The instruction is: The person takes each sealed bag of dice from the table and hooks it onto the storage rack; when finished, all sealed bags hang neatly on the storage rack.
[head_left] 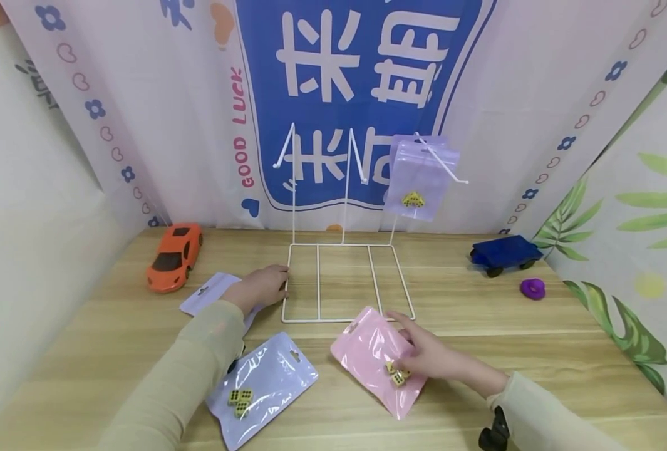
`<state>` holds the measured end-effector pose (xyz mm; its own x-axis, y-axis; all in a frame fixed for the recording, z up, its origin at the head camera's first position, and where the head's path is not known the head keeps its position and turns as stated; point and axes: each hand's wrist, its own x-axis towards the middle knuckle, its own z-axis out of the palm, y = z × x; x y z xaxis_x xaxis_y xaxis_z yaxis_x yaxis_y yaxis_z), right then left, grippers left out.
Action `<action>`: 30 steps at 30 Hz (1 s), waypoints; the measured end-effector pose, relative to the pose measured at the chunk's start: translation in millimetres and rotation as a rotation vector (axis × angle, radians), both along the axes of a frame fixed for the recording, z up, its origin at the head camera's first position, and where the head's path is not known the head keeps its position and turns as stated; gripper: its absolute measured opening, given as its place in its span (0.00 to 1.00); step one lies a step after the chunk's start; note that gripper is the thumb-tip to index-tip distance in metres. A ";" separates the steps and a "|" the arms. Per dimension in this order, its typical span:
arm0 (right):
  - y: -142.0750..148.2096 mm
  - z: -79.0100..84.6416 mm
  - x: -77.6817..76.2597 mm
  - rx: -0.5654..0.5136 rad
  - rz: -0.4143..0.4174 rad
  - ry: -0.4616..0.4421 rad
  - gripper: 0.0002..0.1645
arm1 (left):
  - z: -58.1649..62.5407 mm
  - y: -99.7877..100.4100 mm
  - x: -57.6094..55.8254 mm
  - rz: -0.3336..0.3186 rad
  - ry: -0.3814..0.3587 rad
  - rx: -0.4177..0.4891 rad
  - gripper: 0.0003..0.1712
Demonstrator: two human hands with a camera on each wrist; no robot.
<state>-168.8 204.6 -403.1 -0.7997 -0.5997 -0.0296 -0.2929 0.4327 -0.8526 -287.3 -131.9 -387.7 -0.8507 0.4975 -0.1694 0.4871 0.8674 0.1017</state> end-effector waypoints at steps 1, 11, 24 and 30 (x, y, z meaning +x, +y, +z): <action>0.8 0.8 -0.8 -0.041 -0.015 0.001 0.50 | -0.1 -0.2 0.1 0.001 -0.001 0.001 0.28; -17.8 57.8 -22.1 -0.280 -0.272 0.052 0.24 | -0.9 -1.1 0.2 -0.006 -0.001 0.012 0.28; -61.1 130.7 -43.9 -0.556 -0.347 0.201 0.29 | -1.5 -2.7 -0.3 -0.020 0.003 0.017 0.28; -67.6 129.3 -46.8 -0.556 -0.344 0.179 0.29 | -1.6 -1.4 -1.1 -0.023 0.011 -0.001 0.27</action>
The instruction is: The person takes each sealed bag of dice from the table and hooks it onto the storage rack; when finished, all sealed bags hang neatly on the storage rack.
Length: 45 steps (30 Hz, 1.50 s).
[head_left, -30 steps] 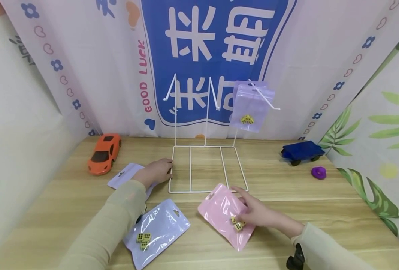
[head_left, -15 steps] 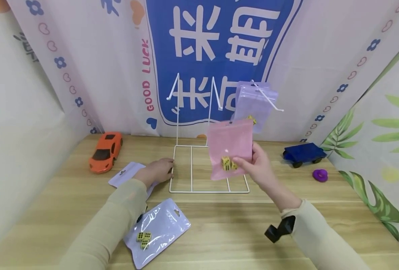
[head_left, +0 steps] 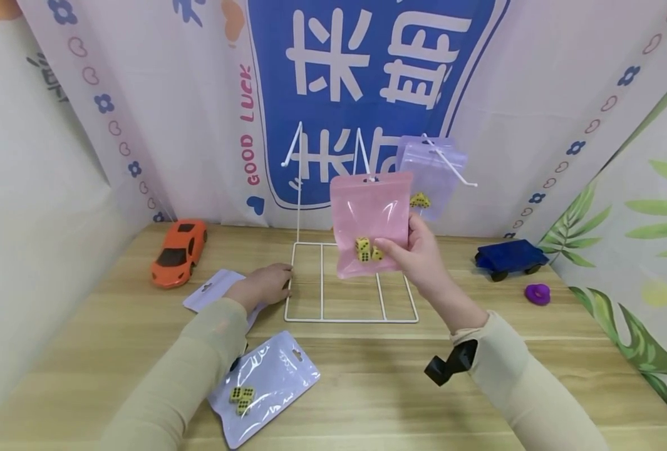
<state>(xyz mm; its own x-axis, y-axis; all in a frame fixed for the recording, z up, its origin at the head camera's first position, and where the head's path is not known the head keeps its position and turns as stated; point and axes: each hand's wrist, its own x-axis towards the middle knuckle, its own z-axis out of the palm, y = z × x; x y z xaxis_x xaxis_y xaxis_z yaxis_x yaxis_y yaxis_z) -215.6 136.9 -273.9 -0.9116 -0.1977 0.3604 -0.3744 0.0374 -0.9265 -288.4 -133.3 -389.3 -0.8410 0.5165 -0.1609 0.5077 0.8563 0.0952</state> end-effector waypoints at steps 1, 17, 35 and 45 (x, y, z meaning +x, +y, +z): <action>-0.6 -1.1 -1.9 0.003 -0.005 -0.005 0.28 | 0.1 0.0 0.2 0.000 0.002 -0.006 0.27; -14.3 -8.3 -63.4 0.212 -0.204 0.102 0.24 | 0.4 -3.1 1.8 0.021 -0.002 0.003 0.28; -31.2 -0.8 -124.6 0.302 -0.358 -0.049 0.22 | 0.3 -3.1 4.9 0.023 0.015 0.005 0.26; -40.0 2.6 -139.1 0.249 -0.380 -0.082 0.26 | 4.4 -2.5 8.2 0.019 0.012 0.009 0.23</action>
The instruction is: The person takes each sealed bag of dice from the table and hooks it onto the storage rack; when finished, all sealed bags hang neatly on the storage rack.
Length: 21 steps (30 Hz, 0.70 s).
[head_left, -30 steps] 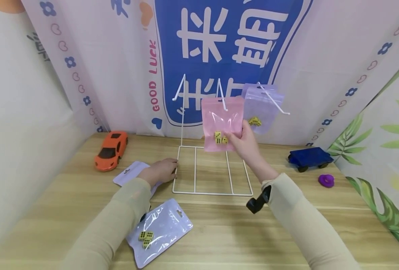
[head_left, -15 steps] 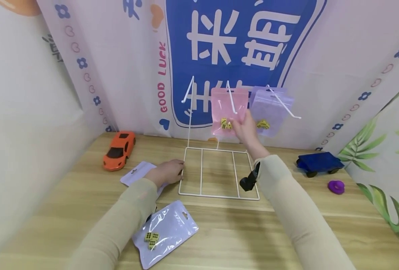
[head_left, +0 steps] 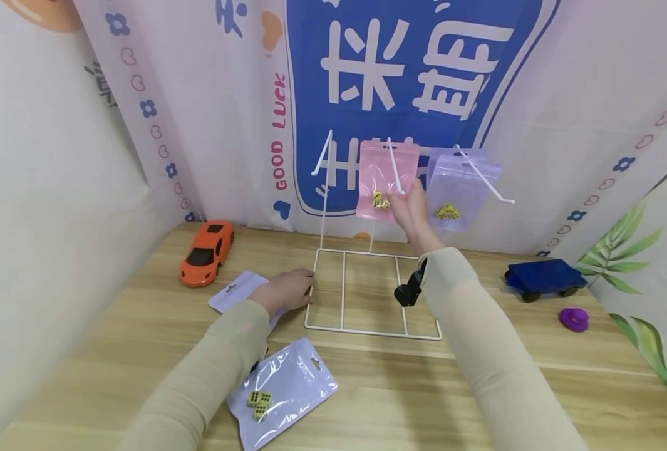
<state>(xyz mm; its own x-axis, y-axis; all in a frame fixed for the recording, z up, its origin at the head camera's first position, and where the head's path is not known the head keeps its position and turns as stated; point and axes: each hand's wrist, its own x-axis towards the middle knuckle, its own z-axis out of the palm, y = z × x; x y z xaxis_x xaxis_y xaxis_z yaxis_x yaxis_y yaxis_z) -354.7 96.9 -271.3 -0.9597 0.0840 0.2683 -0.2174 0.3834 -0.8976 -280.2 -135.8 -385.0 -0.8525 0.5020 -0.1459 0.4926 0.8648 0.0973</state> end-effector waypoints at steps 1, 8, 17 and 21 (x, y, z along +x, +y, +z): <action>0.5 0.8 -0.3 0.003 -0.001 -0.010 0.26 | -0.1 0.2 0.0 0.001 -0.001 0.002 0.23; 4.5 -0.6 1.1 0.010 0.043 -0.028 0.25 | 1.5 1.8 1.1 0.015 -0.012 0.004 0.23; 11.4 -25.6 11.7 0.012 0.059 -0.066 0.21 | -0.7 2.0 0.3 0.016 -0.013 0.009 0.23; 31.0 -51.7 4.9 0.012 0.160 -0.018 0.17 | -1.1 0.9 -1.0 0.018 -0.015 0.011 0.23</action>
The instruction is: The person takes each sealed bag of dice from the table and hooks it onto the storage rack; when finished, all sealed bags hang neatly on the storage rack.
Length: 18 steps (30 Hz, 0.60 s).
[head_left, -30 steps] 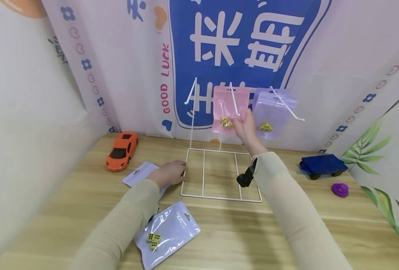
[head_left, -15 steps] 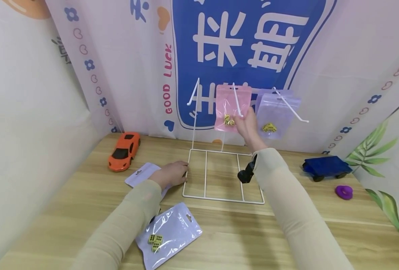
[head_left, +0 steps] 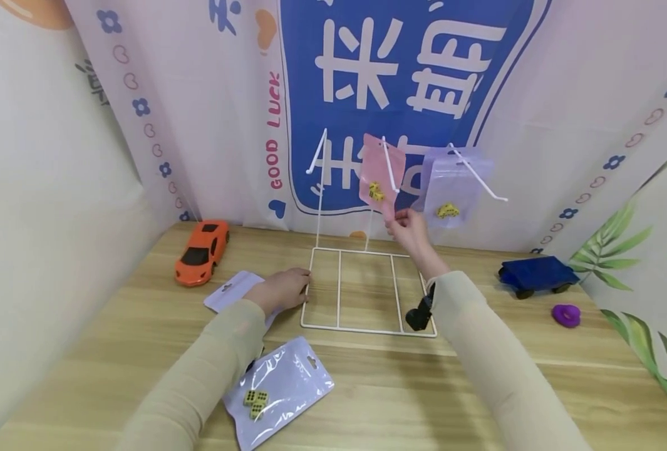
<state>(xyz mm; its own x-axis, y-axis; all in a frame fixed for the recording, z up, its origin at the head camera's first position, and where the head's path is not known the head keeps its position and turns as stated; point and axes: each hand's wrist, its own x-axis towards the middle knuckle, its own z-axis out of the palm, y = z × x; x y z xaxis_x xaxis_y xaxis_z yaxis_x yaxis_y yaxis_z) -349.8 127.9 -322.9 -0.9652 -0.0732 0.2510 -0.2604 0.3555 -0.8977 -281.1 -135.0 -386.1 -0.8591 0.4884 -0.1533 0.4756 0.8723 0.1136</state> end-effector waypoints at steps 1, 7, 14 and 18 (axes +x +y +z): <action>6.6 -5.2 1.3 0.030 0.028 0.014 0.16 | -0.6 0.2 -0.5 -0.001 0.000 0.000 0.23; 54.8 -23.6 33.4 0.405 0.169 0.070 0.11 | -2.9 1.5 -3.9 -0.007 0.003 -0.005 0.25; 100.9 -54.8 58.6 0.782 0.358 0.158 0.10 | -2.6 1.2 -7.2 -0.016 0.010 0.000 0.25; 108.8 -69.7 67.7 0.947 0.413 0.231 0.13 | -5.0 -0.1 -7.5 -0.005 -0.014 0.001 0.26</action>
